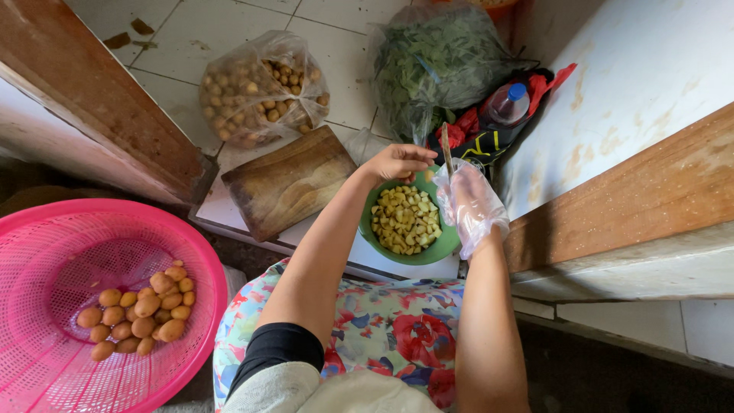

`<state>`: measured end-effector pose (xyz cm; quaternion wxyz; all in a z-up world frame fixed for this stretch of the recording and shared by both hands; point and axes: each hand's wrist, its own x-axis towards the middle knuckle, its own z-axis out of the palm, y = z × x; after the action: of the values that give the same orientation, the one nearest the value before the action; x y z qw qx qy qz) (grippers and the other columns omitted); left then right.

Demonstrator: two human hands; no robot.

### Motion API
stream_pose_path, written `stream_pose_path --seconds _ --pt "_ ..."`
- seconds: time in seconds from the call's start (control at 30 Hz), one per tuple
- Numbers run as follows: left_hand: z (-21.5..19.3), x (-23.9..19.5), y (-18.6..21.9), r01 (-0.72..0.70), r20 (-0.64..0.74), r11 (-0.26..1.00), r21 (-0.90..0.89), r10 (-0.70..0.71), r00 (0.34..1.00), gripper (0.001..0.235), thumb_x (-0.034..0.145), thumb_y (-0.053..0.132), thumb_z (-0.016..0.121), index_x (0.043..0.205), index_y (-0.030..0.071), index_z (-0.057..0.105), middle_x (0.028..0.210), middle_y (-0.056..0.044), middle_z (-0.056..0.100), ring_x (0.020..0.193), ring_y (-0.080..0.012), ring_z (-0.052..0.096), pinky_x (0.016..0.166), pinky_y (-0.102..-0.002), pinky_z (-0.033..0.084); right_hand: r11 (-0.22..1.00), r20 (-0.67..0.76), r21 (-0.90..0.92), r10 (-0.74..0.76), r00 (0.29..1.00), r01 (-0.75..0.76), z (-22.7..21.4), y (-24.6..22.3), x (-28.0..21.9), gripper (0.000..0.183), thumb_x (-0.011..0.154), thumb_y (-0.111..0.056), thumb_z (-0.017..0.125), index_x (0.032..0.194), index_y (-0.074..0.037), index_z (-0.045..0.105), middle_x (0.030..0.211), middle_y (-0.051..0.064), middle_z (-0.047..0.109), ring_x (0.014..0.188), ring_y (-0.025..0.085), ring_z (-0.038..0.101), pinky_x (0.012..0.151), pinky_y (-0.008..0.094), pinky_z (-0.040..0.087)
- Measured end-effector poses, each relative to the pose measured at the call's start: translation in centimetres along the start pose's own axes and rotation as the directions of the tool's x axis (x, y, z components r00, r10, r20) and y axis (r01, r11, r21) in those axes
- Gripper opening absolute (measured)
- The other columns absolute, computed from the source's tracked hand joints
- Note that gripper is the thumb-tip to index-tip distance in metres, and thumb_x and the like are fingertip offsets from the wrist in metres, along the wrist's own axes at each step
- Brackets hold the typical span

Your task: The person sits on the floor and cuts small round vegetables into pieces using a knife on a wooden cutting board. The cut pieces are placed into a green bowl. The person wears a plastic glove on the right hand while handling the knife.

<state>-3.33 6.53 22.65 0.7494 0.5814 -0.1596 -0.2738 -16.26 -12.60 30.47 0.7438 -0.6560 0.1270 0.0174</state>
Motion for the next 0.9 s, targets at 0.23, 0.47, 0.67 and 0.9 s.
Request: stream_pose_path --seconds 0.23,0.47,0.67,0.9 --pt "-2.8 1.5 1.7 0.084 -0.233 0.987 0.14 -0.05 0.971 0.036 0.096 0.015 0.063 0.131 0.011 0.068 0.116 -0.006 0.07 0.086 -0.0129 0.06 0.072 -0.031 0.057 0.998 0.118 -0.055 -0.031 0.993 0.037 -0.1 -1.2 -0.9 0.025 0.106 -0.023 0.051 0.127 -0.011 0.056 0.082 0.005 0.063 0.052 0.007 0.045 0.045 0.024 0.036" --pt "-17.7 -7.8 -3.1 -0.073 -0.296 0.869 0.49 0.245 0.923 0.057 0.082 0.01 0.068 0.138 0.012 0.058 0.129 -0.007 0.066 0.114 -0.0178 0.062 0.094 -0.033 0.052 0.946 0.216 -0.324 0.092 0.972 -0.018 5.9 0.2 -0.6 0.025 0.105 -0.021 0.05 0.125 -0.01 0.06 0.084 0.001 0.065 0.057 0.006 0.053 0.047 0.023 0.041" --pt "-18.5 -16.7 -14.6 0.25 -0.685 0.736 0.629 0.372 0.627 0.048 0.073 0.017 0.089 0.116 0.011 0.071 0.121 -0.014 0.064 0.11 -0.0302 0.067 0.095 -0.039 0.056 0.964 0.489 -0.244 0.217 0.845 -0.107 16.1 6.0 1.2 0.021 0.108 -0.023 0.05 0.118 -0.006 0.059 0.08 0.008 0.06 0.053 0.013 0.047 0.042 0.029 0.038" --pt "-14.4 -18.5 -15.0 0.15 -0.599 0.604 0.782 0.665 0.445 0.044 0.069 0.013 0.089 0.108 0.009 0.069 0.115 -0.013 0.067 0.108 -0.0382 0.061 0.094 -0.044 0.051 0.867 0.45 -0.461 0.413 0.792 -0.19 19.0 13.2 4.1 0.024 0.104 -0.026 0.051 0.107 -0.007 0.065 0.079 0.003 0.062 0.062 0.013 0.052 0.054 0.029 0.043"
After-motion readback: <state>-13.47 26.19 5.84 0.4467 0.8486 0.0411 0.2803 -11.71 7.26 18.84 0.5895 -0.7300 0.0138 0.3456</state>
